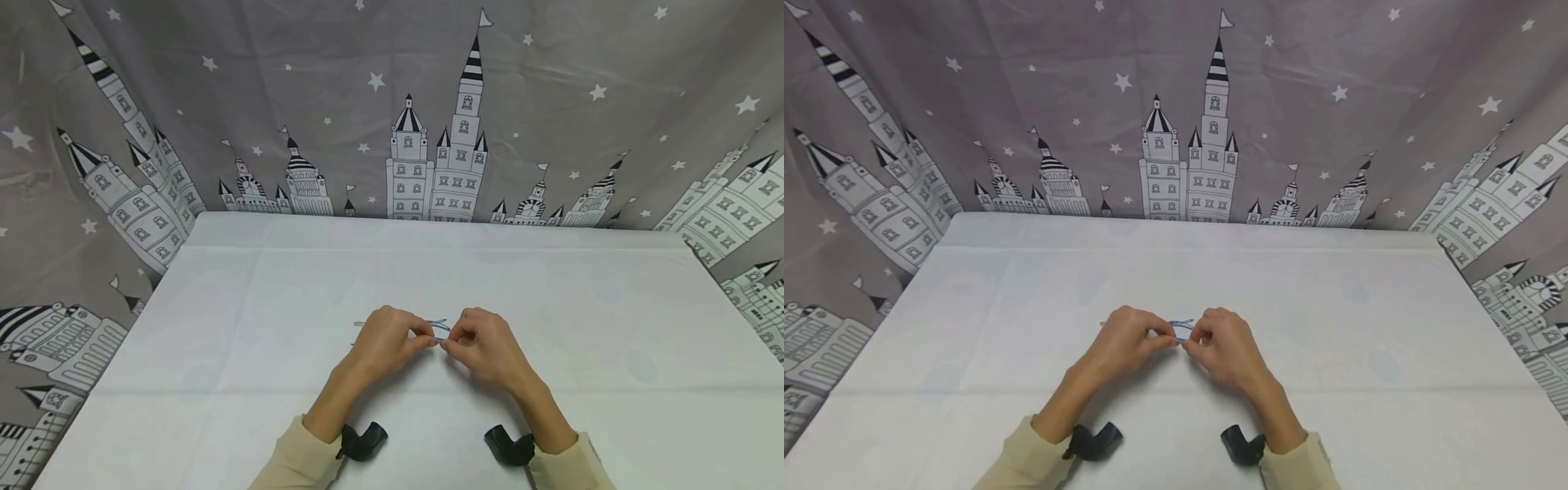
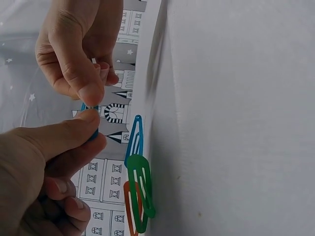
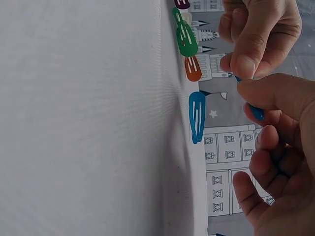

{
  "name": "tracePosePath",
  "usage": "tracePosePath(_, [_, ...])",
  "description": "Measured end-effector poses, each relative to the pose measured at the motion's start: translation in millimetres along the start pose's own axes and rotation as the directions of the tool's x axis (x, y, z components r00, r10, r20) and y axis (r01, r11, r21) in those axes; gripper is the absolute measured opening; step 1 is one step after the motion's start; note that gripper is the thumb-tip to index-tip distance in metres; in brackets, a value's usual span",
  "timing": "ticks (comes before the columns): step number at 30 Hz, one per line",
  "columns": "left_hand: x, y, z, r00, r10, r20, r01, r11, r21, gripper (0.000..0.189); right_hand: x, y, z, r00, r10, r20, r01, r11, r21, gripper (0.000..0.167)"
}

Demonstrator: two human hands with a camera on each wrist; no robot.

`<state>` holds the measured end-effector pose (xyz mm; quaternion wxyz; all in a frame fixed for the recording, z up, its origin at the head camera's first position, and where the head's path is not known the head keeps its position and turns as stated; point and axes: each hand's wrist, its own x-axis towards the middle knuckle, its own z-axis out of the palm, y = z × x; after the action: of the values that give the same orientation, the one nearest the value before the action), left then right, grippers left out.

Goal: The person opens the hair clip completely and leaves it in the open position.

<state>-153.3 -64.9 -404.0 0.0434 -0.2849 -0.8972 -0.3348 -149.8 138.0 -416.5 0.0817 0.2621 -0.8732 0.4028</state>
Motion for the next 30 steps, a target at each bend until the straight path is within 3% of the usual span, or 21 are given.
tracePosePath(13, [0.9,1.4,1.9,1.0,0.01,0.017,-0.011,1.0,0.023,0.006,-0.9,0.7,4.7,1.0,-0.017,-0.017,0.016,0.999,-0.033,0.024])
tracePosePath(23, [0.7,0.1,3.6,0.999,-0.015,0.052,0.011,0.998,0.064,0.004,0.2,-1.5,2.0,0.998,0.038,0.055,-0.034,0.997,-0.069,0.014])
tracePosePath(30, [0.6,-0.8,1.1,0.992,-0.073,0.1,0.065,0.994,0.083,0.004,-0.1,0.8,-0.8,0.994,0.044,0.104,-0.035,0.996,-0.086,0.008])
